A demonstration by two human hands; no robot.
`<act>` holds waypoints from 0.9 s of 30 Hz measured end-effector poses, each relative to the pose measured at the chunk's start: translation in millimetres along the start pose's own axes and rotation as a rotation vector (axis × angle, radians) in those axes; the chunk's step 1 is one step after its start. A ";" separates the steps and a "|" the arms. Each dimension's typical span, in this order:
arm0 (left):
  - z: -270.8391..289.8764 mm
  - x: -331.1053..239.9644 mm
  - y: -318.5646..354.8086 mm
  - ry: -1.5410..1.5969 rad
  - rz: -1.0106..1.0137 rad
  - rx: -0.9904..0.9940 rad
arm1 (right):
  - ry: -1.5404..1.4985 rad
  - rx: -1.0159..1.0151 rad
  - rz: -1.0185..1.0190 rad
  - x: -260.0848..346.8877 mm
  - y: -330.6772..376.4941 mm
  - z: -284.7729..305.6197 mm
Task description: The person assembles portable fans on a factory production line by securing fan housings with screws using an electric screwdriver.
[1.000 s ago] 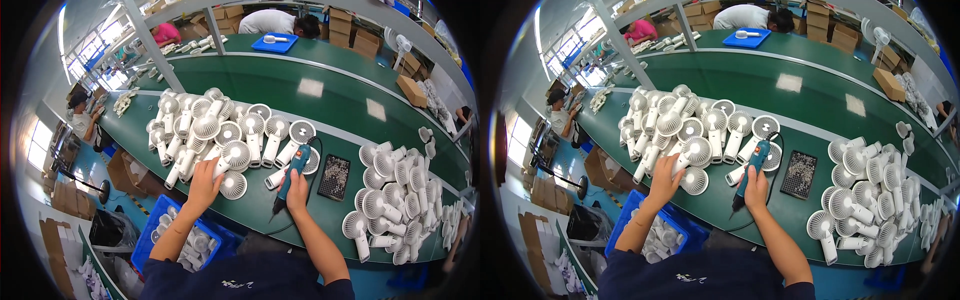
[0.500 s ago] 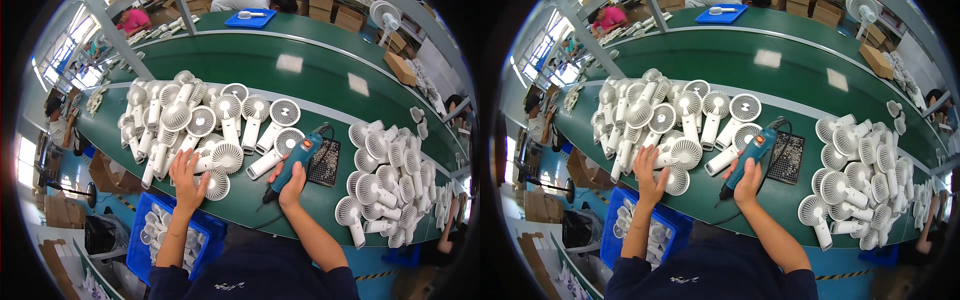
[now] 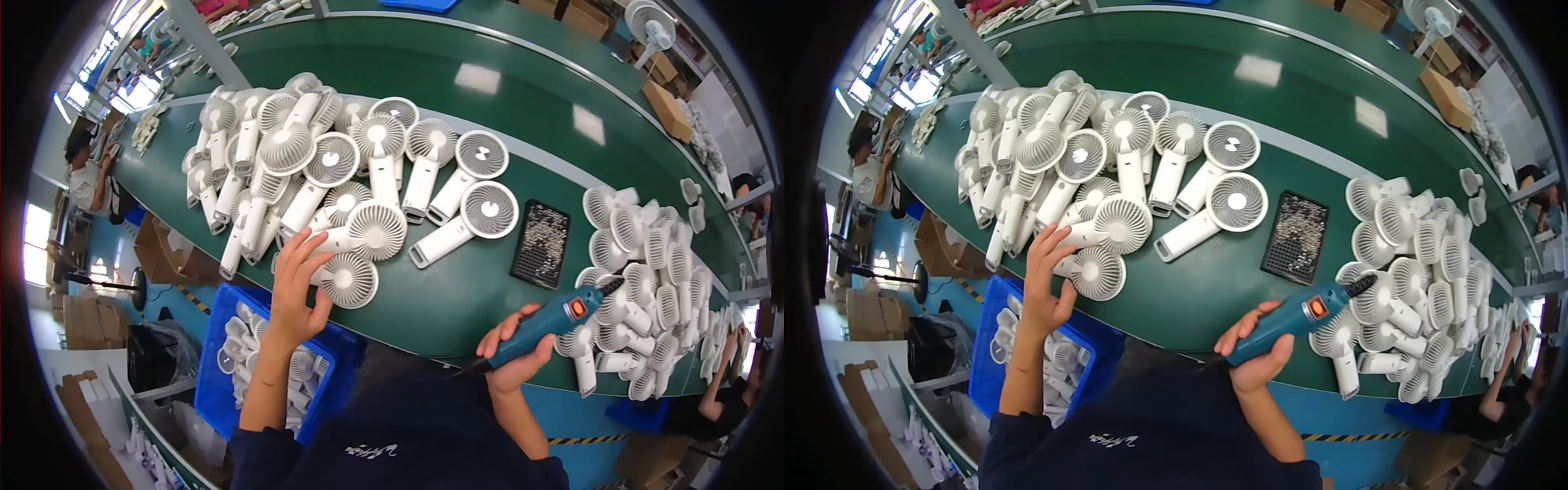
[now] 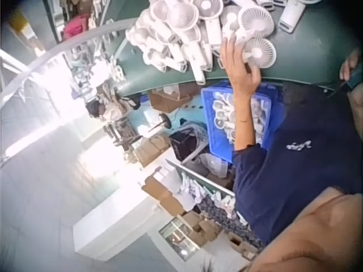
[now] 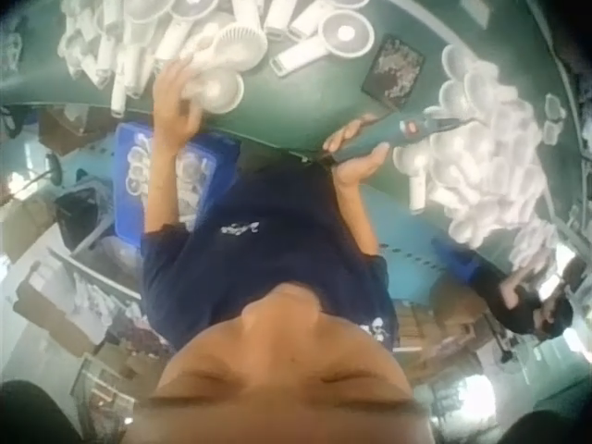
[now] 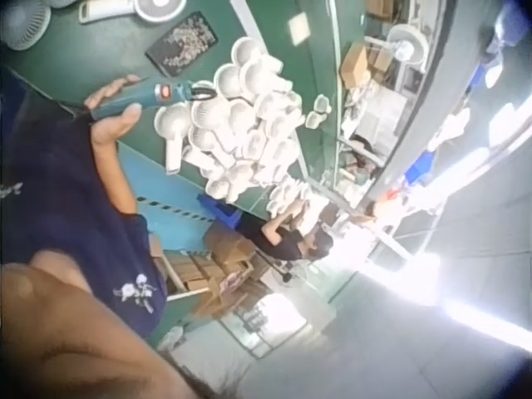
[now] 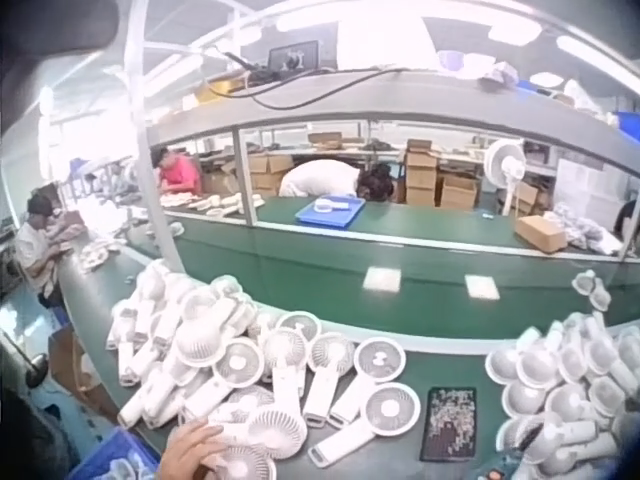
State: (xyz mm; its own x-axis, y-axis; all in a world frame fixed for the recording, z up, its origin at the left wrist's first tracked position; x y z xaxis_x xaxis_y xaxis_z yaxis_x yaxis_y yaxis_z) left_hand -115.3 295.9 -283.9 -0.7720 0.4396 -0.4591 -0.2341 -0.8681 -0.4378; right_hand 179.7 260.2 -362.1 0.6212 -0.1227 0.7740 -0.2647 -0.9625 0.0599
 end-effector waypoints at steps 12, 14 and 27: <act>-18.7 8.9 17.5 -0.174 0.019 0.242 | 0.086 0.039 -0.091 -13.9 -3.4 0.5; -26.0 0.2 20.2 -0.152 -0.004 0.215 | 0.231 0.032 -0.128 -14.5 -15.8 -2.1; -46.8 -24.4 66.5 0.102 0.229 0.129 | 0.383 0.051 -0.190 -40.6 -96.8 -41.9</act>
State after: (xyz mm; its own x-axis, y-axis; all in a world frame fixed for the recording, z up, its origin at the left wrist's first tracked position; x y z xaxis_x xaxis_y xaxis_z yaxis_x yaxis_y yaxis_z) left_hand -84.3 238.2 -338.0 -0.7512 0.2441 -0.6133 -0.1387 -0.9668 -0.2148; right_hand 149.2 368.5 -373.0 0.3342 0.1476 0.9309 -0.1291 -0.9712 0.2003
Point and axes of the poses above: each hand's wrist, its own y-axis away from the middle knuckle, its own z-axis out of the back of the hand, x = y × z, the point moved 8 cm from there along -y, towards the middle knuckle
